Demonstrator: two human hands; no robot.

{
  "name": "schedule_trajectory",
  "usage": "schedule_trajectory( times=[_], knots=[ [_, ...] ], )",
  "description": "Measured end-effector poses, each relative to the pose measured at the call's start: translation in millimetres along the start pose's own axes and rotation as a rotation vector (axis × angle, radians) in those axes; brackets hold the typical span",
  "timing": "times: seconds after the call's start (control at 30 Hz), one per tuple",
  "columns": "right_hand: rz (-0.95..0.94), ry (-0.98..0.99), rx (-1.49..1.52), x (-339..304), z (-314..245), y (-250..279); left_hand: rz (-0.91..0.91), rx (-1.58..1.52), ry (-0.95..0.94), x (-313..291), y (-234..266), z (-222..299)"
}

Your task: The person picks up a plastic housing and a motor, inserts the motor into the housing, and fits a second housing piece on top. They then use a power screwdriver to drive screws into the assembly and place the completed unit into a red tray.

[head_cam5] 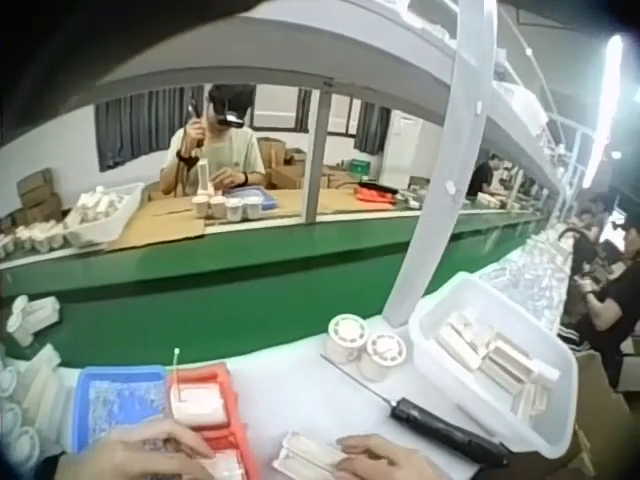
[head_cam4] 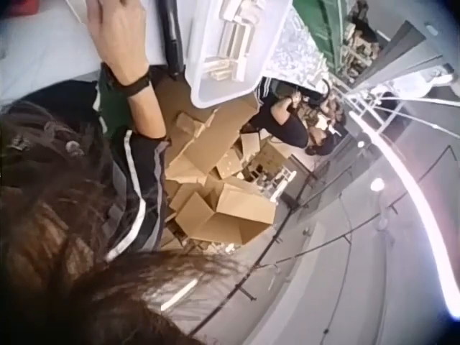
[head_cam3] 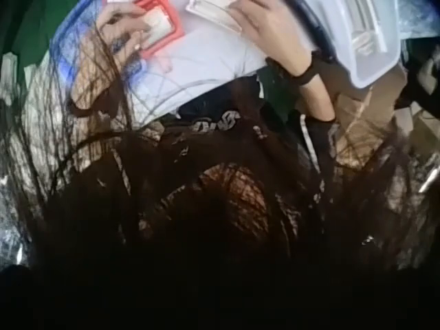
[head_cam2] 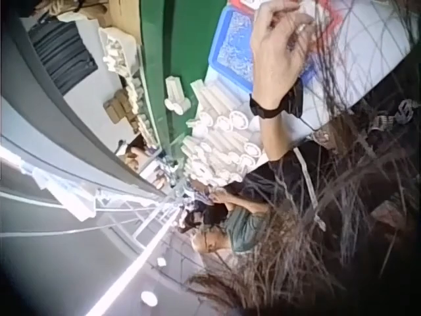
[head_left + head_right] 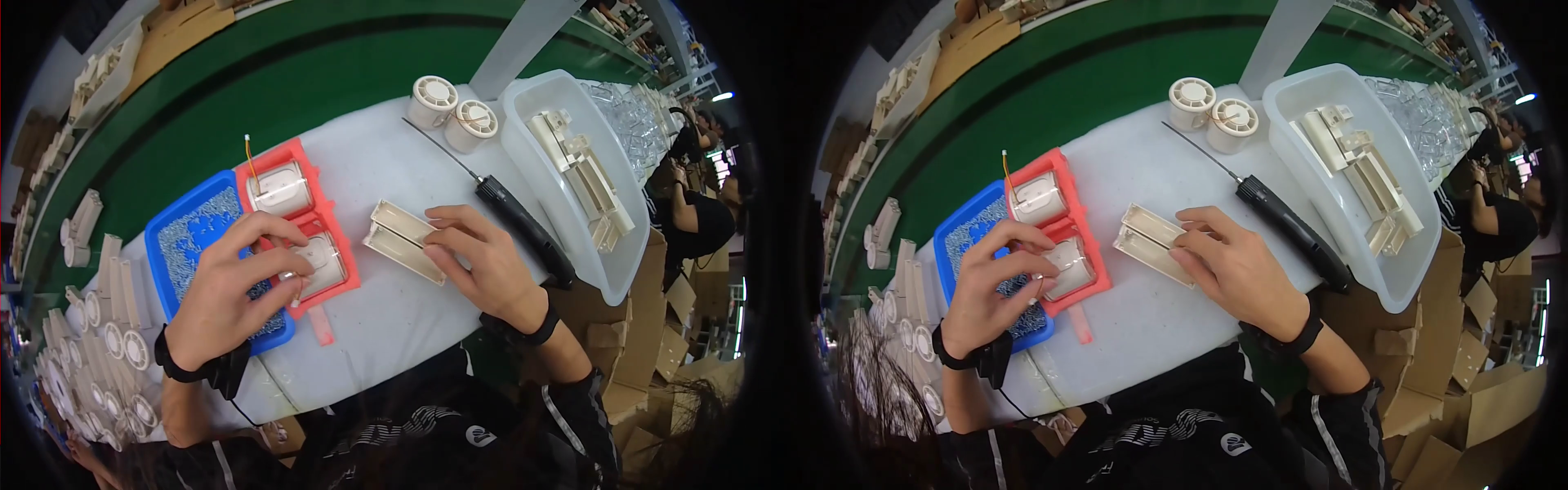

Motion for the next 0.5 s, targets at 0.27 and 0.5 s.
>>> schedule_trajectory(
  times=[0.27, 0.5],
  knots=[
    [-0.119, -0.291, 0.228, 10.8, 13.0, 9.1, 0.018, -0.131, 0.031, -0.1, -1.0, -4.9],
    [-0.655, -0.546, 0.305, 23.0, 23.6, -25.3, 0.003, -0.075, -0.007, 1.1, -5.5, -0.9]
  ],
)
Point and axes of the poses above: each hand's wrist, its own x-axis towards the middle knuckle, its own y-axis out of the back of the hand, z = x × y, the point moved 10 cm from there along x, towards the middle knuckle, and after that the axes turned 5 degrees about -x, right-handed, at the moved point
